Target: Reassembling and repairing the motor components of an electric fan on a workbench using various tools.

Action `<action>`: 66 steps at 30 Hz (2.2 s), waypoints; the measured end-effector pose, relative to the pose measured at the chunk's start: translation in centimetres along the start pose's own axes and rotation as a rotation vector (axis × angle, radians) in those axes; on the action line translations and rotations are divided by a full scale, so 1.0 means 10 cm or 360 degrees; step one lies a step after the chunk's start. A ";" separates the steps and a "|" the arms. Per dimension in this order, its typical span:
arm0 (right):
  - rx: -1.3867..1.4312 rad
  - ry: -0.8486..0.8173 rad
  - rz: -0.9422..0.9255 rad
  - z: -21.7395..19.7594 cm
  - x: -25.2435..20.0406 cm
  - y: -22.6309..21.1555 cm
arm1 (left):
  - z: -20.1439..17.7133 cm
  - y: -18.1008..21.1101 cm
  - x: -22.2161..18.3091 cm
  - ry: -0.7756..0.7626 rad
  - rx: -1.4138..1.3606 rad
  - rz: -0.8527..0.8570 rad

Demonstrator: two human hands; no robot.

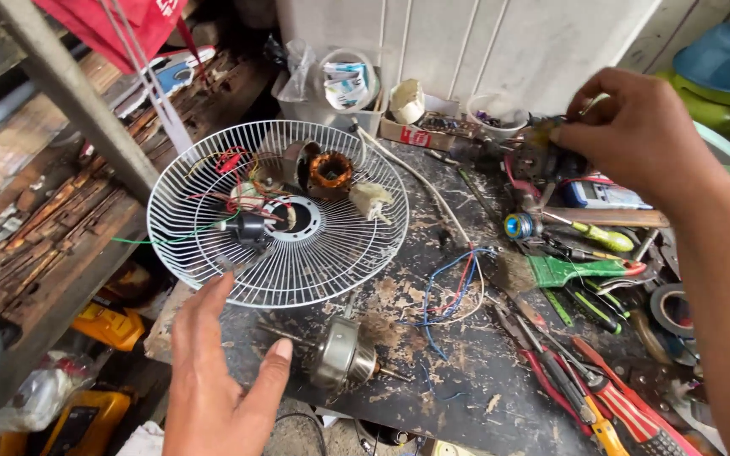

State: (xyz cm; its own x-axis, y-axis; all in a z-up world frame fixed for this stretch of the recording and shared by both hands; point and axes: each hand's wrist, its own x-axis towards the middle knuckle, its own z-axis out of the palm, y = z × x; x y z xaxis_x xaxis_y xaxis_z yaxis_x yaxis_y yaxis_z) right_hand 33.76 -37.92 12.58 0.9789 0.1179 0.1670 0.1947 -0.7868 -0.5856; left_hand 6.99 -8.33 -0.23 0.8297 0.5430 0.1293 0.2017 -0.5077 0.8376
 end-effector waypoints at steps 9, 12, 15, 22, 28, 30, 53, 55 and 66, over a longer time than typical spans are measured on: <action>0.0880 -0.0347 -0.0051 1.21 0.01 -1.35 | 0.04 -0.05 0.05 -0.0141 0.0001 0.0054; 0.0492 -0.0523 -0.0226 1.42 0.00 -1.58 | 0.05 -0.09 0.07 -0.0143 0.0004 0.0084; 0.0122 -0.0604 -0.0483 1.29 -0.04 -1.63 | 0.01 -0.18 0.05 -0.0126 -0.0013 0.0137; -0.0599 -0.0229 -0.0453 0.40 0.07 -0.36 | -0.18 -0.25 -0.04 -0.0186 0.0035 0.0031; -0.0854 -0.0449 0.0135 0.39 0.08 1.37 | -0.05 -0.47 -0.02 -0.0446 0.0206 -0.0278; -0.0909 -0.0447 0.0196 0.57 0.03 1.40 | 0.02 -0.44 -0.02 -0.0450 0.0236 -0.0285; -0.0163 0.0117 0.0053 -0.17 -0.55 0.81 | 0.24 -0.31 0.00 -0.0330 0.0736 -0.0093; -0.0070 -0.0038 0.0194 -0.25 -0.82 0.57 | 0.24 -0.39 -0.03 -0.0137 0.0704 0.0276; 0.0551 0.0612 -0.0479 -0.97 -0.92 0.30 | 0.42 0.02 -0.24 -0.0168 0.0274 0.0487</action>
State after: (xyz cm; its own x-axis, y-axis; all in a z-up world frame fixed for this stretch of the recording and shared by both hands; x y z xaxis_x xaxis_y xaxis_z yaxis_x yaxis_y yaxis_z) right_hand 24.74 -47.28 16.95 0.7973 0.0261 0.6030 0.5320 -0.5021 -0.6818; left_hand 7.19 -12.56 -2.65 0.9126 0.2809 0.2971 0.0128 -0.7460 0.6658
